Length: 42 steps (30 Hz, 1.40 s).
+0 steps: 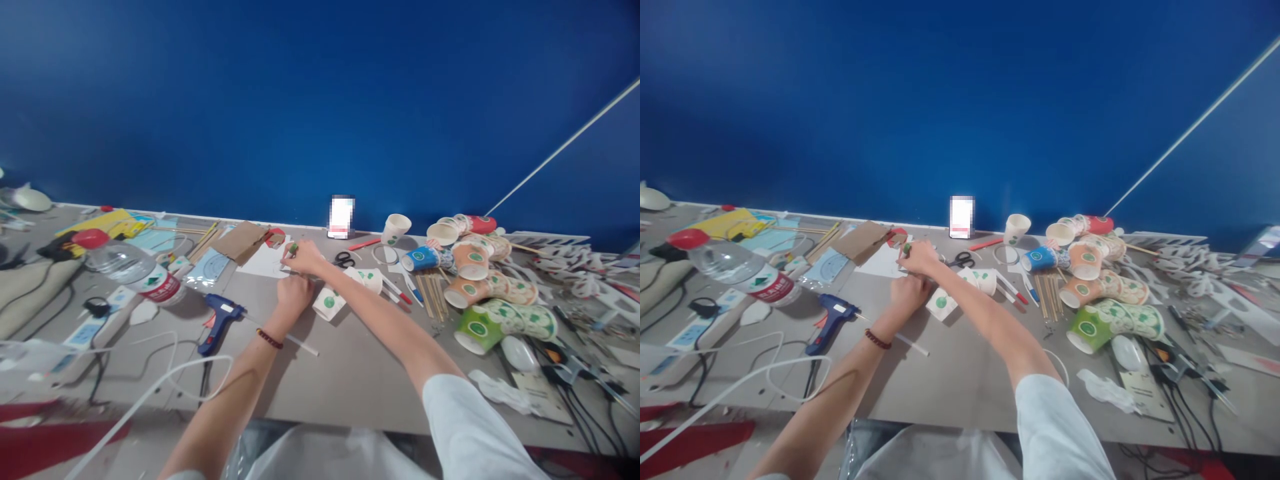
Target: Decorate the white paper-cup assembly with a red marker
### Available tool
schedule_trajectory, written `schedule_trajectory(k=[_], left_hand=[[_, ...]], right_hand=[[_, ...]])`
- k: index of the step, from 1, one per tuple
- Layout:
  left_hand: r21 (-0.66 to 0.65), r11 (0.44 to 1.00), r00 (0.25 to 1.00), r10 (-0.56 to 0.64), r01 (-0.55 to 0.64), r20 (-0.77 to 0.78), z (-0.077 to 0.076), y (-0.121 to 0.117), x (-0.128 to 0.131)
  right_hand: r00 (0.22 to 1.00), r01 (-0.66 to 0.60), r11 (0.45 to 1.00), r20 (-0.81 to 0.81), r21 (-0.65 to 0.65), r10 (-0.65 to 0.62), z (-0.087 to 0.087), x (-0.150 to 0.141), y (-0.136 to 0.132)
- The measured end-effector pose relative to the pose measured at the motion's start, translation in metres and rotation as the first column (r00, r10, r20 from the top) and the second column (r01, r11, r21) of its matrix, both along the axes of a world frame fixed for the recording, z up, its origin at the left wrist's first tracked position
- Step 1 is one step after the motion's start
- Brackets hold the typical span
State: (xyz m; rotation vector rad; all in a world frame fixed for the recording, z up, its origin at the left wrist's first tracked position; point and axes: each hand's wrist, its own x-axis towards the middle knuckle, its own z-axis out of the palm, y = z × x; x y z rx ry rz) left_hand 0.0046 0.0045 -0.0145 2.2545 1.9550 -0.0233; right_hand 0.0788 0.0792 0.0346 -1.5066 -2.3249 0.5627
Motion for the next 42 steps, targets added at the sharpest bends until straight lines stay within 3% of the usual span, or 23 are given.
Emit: schedule_trajectory(k=[9,16,20,24,27,30,35,42], left_hand=[[-0.04,0.998,0.999,0.04,-0.039,0.037,0.009,-0.002,0.003],[-0.055,0.998,0.998,0.044,-0.042,0.034,0.01,0.0,0.003],[-0.06,0.997,0.998,0.049,-0.047,0.03,0.01,0.001,0.003],[-0.059,0.997,0.999,0.047,-0.046,0.017,0.013,-0.001,0.004],[-0.042,0.998,0.999,0.04,-0.04,0.014,0.015,-0.004,0.004],[-0.005,0.999,0.999,0.045,-0.045,0.007,0.018,-0.008,0.004],[0.07,0.995,0.995,0.066,-0.071,0.073,0.023,-0.011,0.004],[-0.143,0.988,0.884,0.116,-0.056,0.453,0.027,-0.011,0.009]], right_hand=[[1.0,-0.002,0.996,0.032,0.092,-0.001,0.001,0.007,0.002],[0.969,0.116,0.989,-0.231,0.096,-0.091,0.008,0.026,-0.009],[0.872,0.204,0.973,-0.472,0.11,-0.13,0.017,0.047,-0.028],[0.683,0.298,0.951,-0.715,0.087,-0.149,0.019,0.073,-0.06],[0.568,0.346,0.938,-0.801,0.025,-0.188,0.011,0.09,-0.089],[0.525,0.364,0.931,-0.822,-0.016,-0.219,-0.002,0.106,-0.118],[0.54,0.415,0.91,-0.803,-0.009,-0.254,-0.025,0.128,-0.16],[0.559,0.57,0.804,-0.796,0.167,-0.231,-0.047,0.13,-0.182]])
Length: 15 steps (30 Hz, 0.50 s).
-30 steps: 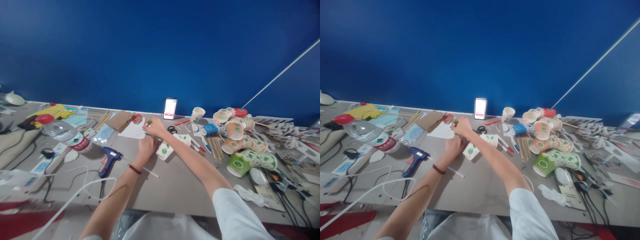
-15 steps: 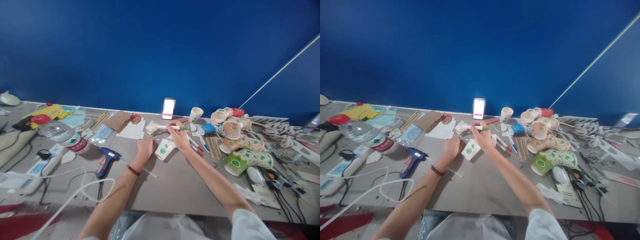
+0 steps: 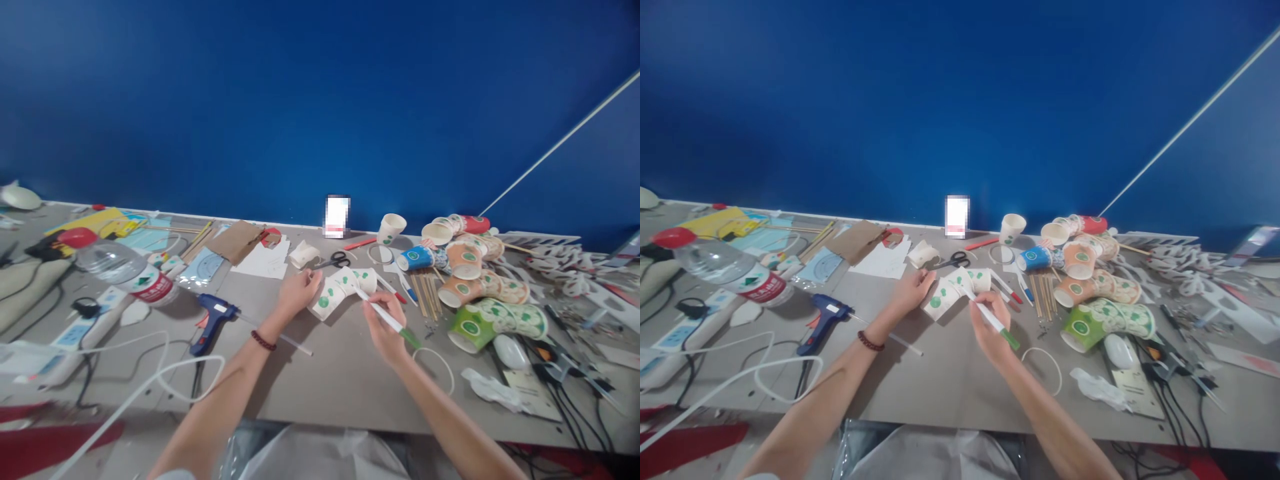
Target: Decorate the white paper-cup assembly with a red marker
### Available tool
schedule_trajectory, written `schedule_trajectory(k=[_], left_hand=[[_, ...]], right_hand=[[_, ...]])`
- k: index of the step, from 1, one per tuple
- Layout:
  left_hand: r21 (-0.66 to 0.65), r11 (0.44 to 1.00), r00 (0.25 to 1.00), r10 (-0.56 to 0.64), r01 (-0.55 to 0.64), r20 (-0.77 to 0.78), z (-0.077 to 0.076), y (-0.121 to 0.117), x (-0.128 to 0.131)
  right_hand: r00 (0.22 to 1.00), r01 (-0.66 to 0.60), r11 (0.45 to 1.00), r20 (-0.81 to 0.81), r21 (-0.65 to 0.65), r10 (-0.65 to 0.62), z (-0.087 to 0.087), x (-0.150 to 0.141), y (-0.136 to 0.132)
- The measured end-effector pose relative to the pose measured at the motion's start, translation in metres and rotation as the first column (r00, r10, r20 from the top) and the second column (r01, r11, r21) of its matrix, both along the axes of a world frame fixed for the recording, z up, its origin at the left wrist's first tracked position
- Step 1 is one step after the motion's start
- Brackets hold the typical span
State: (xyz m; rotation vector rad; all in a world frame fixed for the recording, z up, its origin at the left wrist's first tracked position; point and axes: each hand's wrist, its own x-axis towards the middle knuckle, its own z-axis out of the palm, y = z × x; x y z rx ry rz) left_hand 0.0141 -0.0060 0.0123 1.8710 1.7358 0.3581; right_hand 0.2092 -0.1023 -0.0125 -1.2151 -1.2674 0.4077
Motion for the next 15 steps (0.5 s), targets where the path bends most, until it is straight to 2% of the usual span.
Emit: schedule_trajectory(k=[4,7,10,15], left_hand=[[-0.065,0.996,0.993,-0.061,0.068,0.099,0.003,-0.005,0.002],[-0.063,0.991,0.988,-0.108,0.116,0.107,0.004,-0.008,0.003],[-0.024,0.992,0.987,-0.125,0.128,0.1,0.0,-0.009,0.003],[0.02,0.985,0.966,-0.173,0.172,0.19,-0.011,-0.008,0.004]], right_hand=[[0.996,-0.072,0.997,0.051,0.002,0.072,-0.012,-0.005,-0.001],[0.985,-0.132,0.991,0.112,0.001,0.131,-0.017,-0.01,-0.005],[0.975,-0.166,0.986,0.145,-0.003,0.165,-0.016,-0.015,-0.011],[0.975,-0.16,0.987,0.154,-0.009,0.16,-0.009,-0.021,-0.015]])
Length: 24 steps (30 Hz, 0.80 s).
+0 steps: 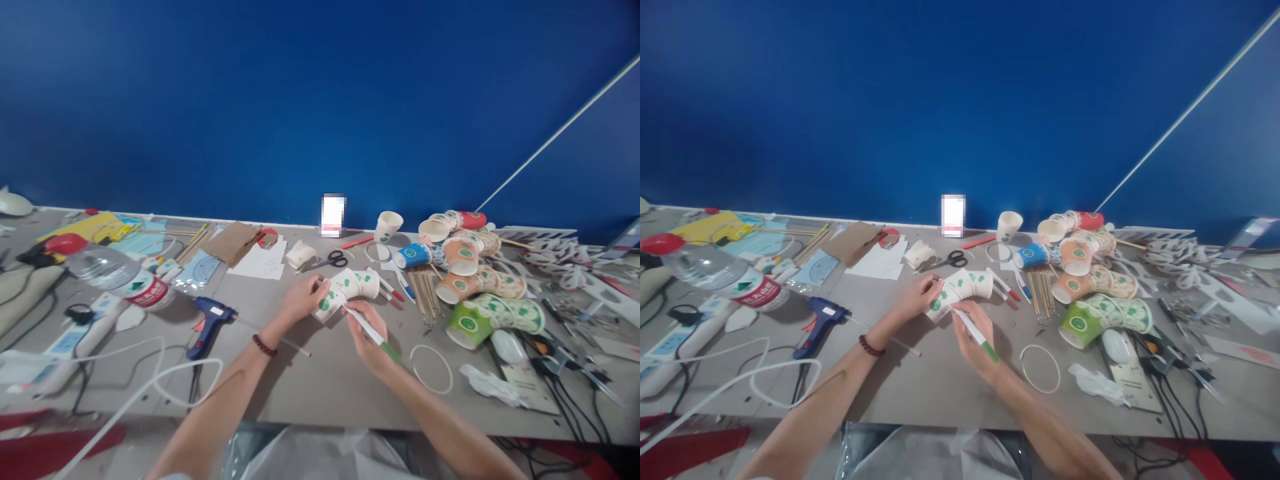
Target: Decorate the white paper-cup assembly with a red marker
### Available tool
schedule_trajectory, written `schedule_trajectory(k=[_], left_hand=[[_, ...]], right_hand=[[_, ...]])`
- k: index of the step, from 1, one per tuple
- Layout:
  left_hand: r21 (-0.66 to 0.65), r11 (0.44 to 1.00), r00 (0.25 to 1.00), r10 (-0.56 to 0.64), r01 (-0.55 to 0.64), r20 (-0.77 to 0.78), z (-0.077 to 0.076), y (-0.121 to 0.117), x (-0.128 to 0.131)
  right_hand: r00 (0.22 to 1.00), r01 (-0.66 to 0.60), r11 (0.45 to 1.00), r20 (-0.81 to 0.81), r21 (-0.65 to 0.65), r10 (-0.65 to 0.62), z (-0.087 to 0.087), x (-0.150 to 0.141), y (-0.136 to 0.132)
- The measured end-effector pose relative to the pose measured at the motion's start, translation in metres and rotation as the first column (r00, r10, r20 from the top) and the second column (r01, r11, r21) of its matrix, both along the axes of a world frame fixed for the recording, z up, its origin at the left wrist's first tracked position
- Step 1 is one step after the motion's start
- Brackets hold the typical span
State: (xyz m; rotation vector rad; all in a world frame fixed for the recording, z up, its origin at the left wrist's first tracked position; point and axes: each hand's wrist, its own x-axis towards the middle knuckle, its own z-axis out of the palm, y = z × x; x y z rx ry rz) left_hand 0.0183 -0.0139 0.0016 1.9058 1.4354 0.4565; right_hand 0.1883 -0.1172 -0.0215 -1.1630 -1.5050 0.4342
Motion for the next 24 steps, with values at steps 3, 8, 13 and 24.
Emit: schedule_trajectory(k=[3,8,13,24], left_hand=[[0.022,1.0,0.999,-0.007,0.006,0.031,-0.003,0.0,0.002],[-0.022,0.999,0.999,-0.037,0.037,0.017,0.002,-0.005,0.003],[0.217,0.975,0.996,0.069,-0.056,-0.051,0.015,-0.011,0.002],[0.07,0.933,0.936,-0.351,0.352,-0.031,0.063,-0.075,0.025]], right_hand=[[0.999,0.027,0.999,-0.022,0.018,-0.026,0.0,-0.001,0.0],[0.999,0.005,0.999,-0.051,-0.04,-0.007,-0.005,0.001,-0.001],[0.999,0.035,0.998,0.03,-0.05,-0.033,-0.002,0.005,0.004],[0.863,0.227,0.95,0.407,0.215,-0.299,0.008,0.019,0.012]])
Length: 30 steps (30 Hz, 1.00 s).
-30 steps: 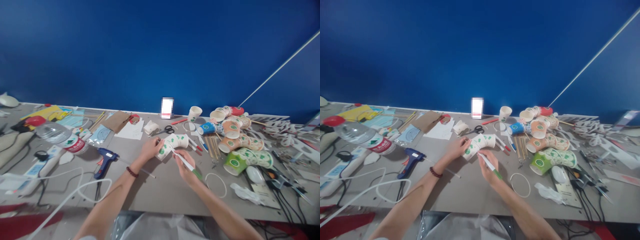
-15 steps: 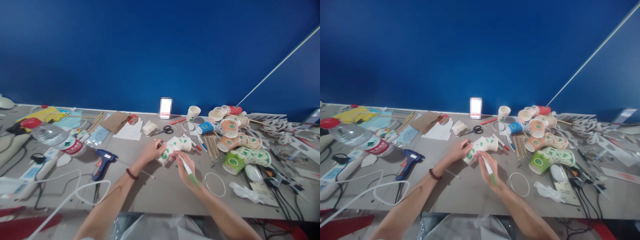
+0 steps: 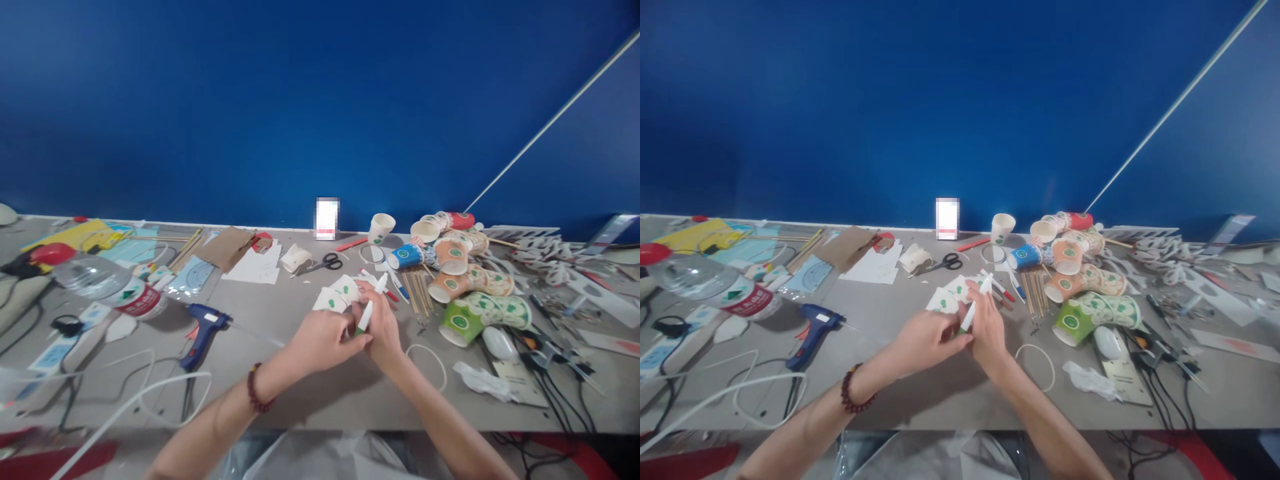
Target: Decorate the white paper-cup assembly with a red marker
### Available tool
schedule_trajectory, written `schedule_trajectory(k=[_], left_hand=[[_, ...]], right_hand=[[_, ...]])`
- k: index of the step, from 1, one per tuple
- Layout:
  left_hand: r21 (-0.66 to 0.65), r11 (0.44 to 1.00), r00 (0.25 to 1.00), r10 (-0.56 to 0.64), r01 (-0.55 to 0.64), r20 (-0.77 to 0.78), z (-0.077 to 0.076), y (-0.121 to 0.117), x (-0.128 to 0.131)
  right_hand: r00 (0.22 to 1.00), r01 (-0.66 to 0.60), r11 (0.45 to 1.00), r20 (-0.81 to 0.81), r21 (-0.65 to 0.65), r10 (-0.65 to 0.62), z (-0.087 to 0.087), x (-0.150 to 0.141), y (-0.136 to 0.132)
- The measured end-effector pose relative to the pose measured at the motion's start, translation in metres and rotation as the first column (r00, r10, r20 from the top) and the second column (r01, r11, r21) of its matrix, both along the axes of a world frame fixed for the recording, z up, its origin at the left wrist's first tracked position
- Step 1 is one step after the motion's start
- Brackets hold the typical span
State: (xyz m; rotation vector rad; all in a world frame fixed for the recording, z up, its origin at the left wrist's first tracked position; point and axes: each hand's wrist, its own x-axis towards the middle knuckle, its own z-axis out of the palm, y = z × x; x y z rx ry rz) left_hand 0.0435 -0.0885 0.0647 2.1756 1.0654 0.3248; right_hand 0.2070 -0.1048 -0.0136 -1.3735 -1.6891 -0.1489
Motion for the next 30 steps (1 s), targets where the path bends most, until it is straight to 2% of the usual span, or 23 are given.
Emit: schedule_trajectory(k=[2,4,6,8,10,13,16,19,22,26,30], left_hand=[[-0.018,1.0,1.0,0.024,-0.024,0.008,-0.003,-0.013,0.002],[-0.07,0.997,0.999,0.039,-0.039,0.005,-0.008,-0.026,0.003],[-0.085,0.994,0.998,0.064,-0.062,0.017,-0.012,-0.039,0.002],[-0.086,0.988,0.991,0.13,-0.127,0.031,-0.016,-0.046,0.0],[-0.097,0.974,0.973,0.215,-0.206,0.09,-0.021,-0.048,-0.004],[-0.117,0.953,0.918,0.302,-0.28,0.257,-0.029,-0.041,-0.012],[-0.155,0.904,0.837,0.428,-0.399,0.342,-0.036,-0.033,-0.018],[-0.164,0.892,0.795,0.45,-0.422,0.407,-0.039,-0.028,-0.022],[-0.159,0.885,0.777,0.461,-0.437,0.429,-0.038,-0.027,-0.025],[-0.133,0.895,0.793,0.44,-0.426,0.422,-0.036,-0.029,-0.028],[-0.106,0.914,0.812,0.397,-0.391,0.429,-0.035,-0.031,-0.028]], right_hand=[[0.999,0.022,1.0,0.049,-0.016,-0.021,0.005,0.004,-0.003],[0.997,0.075,0.997,0.02,-0.024,-0.075,0.012,0.011,-0.005],[0.989,0.114,0.991,-0.087,-0.074,-0.12,0.02,0.02,-0.006],[0.957,0.047,0.99,-0.276,-0.136,-0.084,0.027,0.028,-0.009],[0.857,-0.14,0.972,-0.515,-0.187,0.025,0.033,0.031,-0.015],[0.632,-0.363,0.92,-0.765,-0.15,0.125,0.037,0.022,-0.028],[0.428,-0.477,0.878,-0.881,-0.031,0.201,0.039,0.006,-0.041],[0.299,-0.572,0.82,-0.928,0.013,0.224,0.04,-0.005,-0.047],[0.271,-0.591,0.807,-0.943,-0.004,0.194,0.04,-0.007,-0.047],[0.285,-0.584,0.809,-0.949,-0.062,0.133,0.037,-0.002,-0.046],[0.32,-0.613,0.78,-0.942,-0.125,0.1,0.034,0.001,-0.048]])
